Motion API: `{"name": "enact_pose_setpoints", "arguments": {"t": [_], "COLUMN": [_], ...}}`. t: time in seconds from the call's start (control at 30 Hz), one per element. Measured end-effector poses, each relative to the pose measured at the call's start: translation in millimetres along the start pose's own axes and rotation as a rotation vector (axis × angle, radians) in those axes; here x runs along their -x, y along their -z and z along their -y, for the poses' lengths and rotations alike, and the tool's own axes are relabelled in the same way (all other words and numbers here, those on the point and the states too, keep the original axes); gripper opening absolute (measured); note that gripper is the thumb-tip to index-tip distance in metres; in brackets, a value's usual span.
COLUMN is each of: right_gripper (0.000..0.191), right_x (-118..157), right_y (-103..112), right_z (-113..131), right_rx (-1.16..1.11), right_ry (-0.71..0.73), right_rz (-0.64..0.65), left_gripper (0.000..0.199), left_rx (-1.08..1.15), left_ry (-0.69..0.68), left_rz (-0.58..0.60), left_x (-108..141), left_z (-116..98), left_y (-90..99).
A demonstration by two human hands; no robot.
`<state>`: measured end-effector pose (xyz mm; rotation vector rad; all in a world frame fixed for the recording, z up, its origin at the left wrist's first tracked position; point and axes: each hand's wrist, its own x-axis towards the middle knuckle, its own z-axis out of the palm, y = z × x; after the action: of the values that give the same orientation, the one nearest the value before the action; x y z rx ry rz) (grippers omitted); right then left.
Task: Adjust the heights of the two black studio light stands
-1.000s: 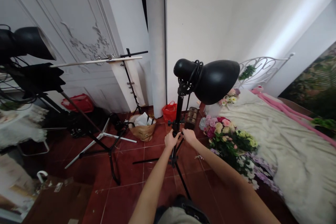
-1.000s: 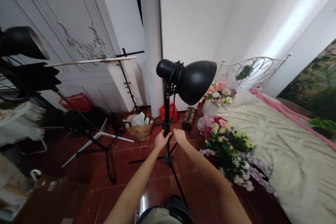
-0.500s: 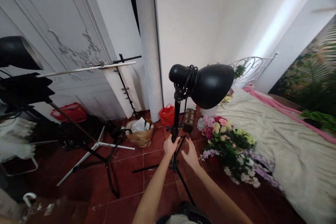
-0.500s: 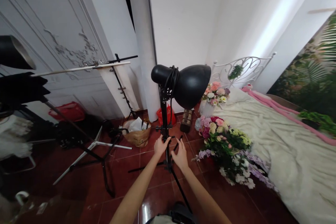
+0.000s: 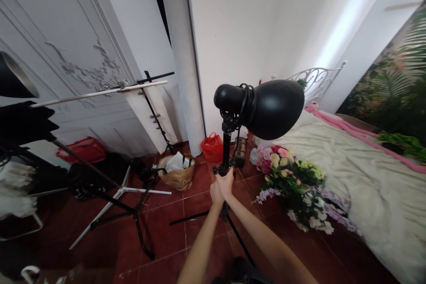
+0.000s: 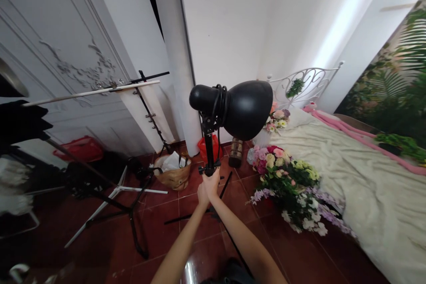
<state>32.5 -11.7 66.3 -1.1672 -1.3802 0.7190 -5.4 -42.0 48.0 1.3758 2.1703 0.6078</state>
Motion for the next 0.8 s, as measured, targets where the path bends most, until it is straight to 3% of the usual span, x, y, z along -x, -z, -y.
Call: {"name": "enact_pose_setpoints", "arguments": {"t": [0.07,0.23,0.37,0.57,0.8], "right_gripper": [0.046,0.044,0.048,0.040,0.036], "right_x": [-4,-13,-24,-42,-65], "right_y": [8,26,28,28,40], "right_z": [-2,6,36,94,126], "right_rx": [-0.040,-0.095,-0.113,-0.092,-0.137], "right_ry": [-0.064,-0.062,-0.064,-0.113,0.038], "right_rz": [-0.012,0.126,0.042,-0.125,-0.094], "left_gripper": [0.026,0.029,0.032,0.028,0.024], "left_rx": [-0.055,-0.025,0.058,0.169,0.571], "left_ry": [-0.043,-0.109,-0.140,-0.135,-0.229], "left_rz": [-0.003,-0.027,-0.033,0.009,-0.047], "left_x": [2,9,10,0,-26], "left_z": [-1,-3,-6,-12,-18], "left_y": [1.3,5.6,10.4,12.2,-10.1]}}
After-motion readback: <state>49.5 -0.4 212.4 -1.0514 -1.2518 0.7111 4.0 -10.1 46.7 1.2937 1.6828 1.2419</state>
